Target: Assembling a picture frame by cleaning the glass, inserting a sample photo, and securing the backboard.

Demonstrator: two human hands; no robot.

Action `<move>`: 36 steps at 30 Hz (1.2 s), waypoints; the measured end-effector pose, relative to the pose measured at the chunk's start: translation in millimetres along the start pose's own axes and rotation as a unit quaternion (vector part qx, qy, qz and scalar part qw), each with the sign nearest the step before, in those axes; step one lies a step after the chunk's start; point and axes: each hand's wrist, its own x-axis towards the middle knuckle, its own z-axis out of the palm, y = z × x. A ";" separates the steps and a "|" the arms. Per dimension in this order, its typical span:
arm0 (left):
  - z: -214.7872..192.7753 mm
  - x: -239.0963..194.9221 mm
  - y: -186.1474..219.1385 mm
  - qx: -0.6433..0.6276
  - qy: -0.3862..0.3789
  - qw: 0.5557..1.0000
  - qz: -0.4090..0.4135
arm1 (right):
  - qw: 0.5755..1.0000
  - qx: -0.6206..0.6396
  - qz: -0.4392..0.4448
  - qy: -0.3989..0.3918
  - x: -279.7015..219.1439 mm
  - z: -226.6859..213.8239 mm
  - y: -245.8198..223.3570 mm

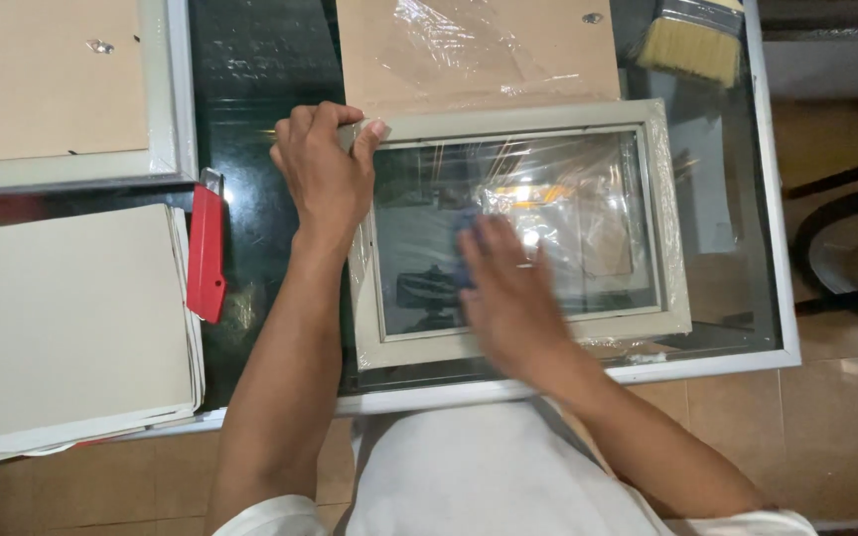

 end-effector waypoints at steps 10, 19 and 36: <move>-3.4 1.5 0.8 0.005 -0.008 1.000 -0.008 | 0.991 -0.015 0.097 0.085 23.8 -9.2 20.2; -5.3 0.9 0.0 -0.030 -0.021 0.999 -0.019 | 0.997 0.045 -0.018 0.059 57.3 2.9 29.8; 4.0 3.2 -15.5 0.004 -0.013 1.000 -0.010 | 0.993 0.042 -0.098 0.056 96.6 32.7 -2.7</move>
